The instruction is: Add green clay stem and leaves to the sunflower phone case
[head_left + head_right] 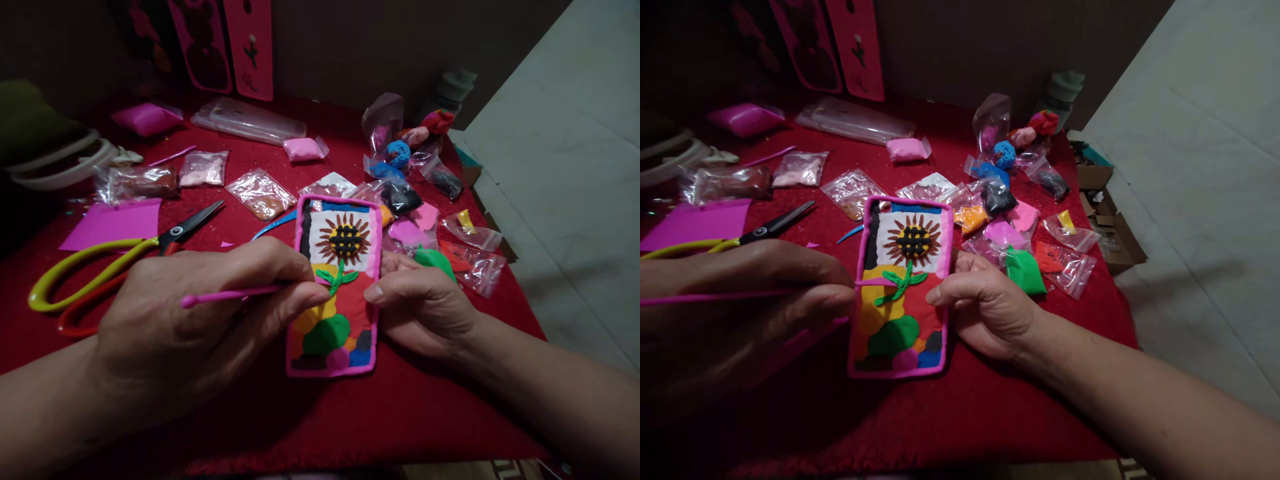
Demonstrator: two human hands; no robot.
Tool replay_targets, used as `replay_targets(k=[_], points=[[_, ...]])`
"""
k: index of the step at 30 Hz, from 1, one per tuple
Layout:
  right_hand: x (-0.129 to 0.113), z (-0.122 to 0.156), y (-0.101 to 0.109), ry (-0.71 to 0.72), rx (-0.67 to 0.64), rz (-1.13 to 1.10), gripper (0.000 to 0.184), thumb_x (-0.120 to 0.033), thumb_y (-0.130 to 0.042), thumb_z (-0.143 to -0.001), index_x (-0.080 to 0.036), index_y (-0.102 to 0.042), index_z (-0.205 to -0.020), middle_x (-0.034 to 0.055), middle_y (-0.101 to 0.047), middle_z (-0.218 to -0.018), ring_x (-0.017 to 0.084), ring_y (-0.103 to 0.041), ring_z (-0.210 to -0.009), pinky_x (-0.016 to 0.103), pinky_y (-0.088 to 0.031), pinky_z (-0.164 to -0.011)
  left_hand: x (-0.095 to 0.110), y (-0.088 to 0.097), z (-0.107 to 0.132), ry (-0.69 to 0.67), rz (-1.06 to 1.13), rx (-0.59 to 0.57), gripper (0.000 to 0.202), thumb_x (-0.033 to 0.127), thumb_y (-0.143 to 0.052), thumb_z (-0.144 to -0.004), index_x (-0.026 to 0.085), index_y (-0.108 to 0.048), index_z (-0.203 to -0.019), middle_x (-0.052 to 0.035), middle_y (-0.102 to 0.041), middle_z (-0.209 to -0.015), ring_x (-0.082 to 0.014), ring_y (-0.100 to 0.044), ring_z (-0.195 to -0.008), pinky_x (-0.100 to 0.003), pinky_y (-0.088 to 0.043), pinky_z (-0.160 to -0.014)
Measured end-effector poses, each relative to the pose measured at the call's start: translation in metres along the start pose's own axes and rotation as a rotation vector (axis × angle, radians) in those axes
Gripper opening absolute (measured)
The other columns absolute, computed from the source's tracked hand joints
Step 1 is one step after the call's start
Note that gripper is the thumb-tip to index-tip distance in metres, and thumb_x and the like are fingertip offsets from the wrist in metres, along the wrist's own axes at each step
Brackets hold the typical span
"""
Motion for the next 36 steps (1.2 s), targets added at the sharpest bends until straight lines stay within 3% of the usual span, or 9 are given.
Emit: replay_targets(k=[5, 11, 14, 18, 24, 36], points=[[0.0001, -0.0005, -0.0003, -0.002, 0.017, -0.008, 0.036, -0.003, -0.068, -0.050, -0.021, -0.073, -0.081, 0.0014, -0.073, -0.080, 0.022, -0.069, -0.083, 0.044, -0.053, -0.098, -0.0019, 0.0038, 0.0012, 0.059, 0.003, 0.002, 0.030, 0.056, -0.046, -0.102, 0.033, -0.060, -0.087, 0.0158, -0.064, -0.060, -0.0022, -0.057, -0.042, -0.020, -0.035, -0.038], [0.0008, -0.0006, 0.0029, -0.007, 0.019, 0.018, 0.034, -0.004, -0.070, -0.050, -0.020, -0.074, -0.080, 0.0014, -0.073, -0.083, 0.019, -0.066, -0.077, 0.046, -0.051, -0.101, 0.0009, 0.0019, -0.0007, 0.023, -0.027, 0.002, 0.028, 0.051, -0.046, -0.103, 0.031, -0.060, -0.089, 0.0160, -0.067, -0.062, -0.0021, -0.062, -0.046, -0.017, -0.039, -0.041], [0.0009, -0.0006, 0.0014, -0.008, -0.027, 0.027, 0.035, -0.005, -0.069, -0.052, -0.020, -0.075, -0.084, 0.0027, -0.074, -0.085, 0.021, -0.067, -0.081, 0.046, -0.051, -0.102, 0.0004, -0.0029, -0.0018, 0.002, 0.006, -0.028, 0.027, 0.049, -0.049, -0.103, 0.030, -0.061, -0.088, 0.0163, -0.066, -0.061, -0.0012, -0.062, -0.045, -0.016, -0.038, -0.040], [0.0002, -0.0004, -0.0011, -0.002, -0.026, 0.010, 0.039, -0.004, -0.067, -0.053, -0.021, -0.074, -0.087, 0.0032, -0.076, -0.086, 0.025, -0.070, -0.089, 0.046, -0.051, -0.102, 0.0011, -0.0011, -0.0006, -0.053, 0.038, 0.018, 0.027, 0.049, -0.048, -0.103, 0.030, -0.061, -0.089, 0.0167, -0.066, -0.062, -0.0006, -0.061, -0.046, -0.016, -0.038, -0.041], [-0.0009, -0.0001, -0.0036, 0.015, -0.049, 0.003, 0.040, -0.003, -0.066, -0.054, -0.020, -0.073, -0.089, 0.0033, -0.077, -0.086, 0.025, -0.072, -0.092, 0.046, -0.051, -0.103, 0.0032, 0.0035, 0.0017, 0.097, -0.014, -0.009, 0.030, 0.054, -0.044, -0.103, 0.032, -0.060, -0.089, 0.0165, -0.066, -0.066, -0.0008, -0.060, -0.051, -0.017, -0.039, -0.046], [-0.0010, 0.0007, -0.0029, 0.004, -0.011, 0.008, 0.042, -0.003, -0.067, -0.052, -0.022, -0.071, -0.089, 0.0046, -0.077, -0.091, 0.029, -0.072, -0.099, 0.048, -0.052, -0.103, 0.0010, 0.0009, 0.0033, 0.094, 0.023, -0.005, 0.025, 0.050, -0.051, -0.101, 0.031, -0.060, -0.088, 0.0138, -0.064, -0.062, -0.0041, -0.059, -0.047, -0.019, -0.037, -0.042]])
Point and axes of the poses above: each hand's wrist, its own z-axis away from the middle knuckle, its own y-axis out of the back of the hand, x = y × z, the point moved 5 cm from there along -z, towards the middle knuckle
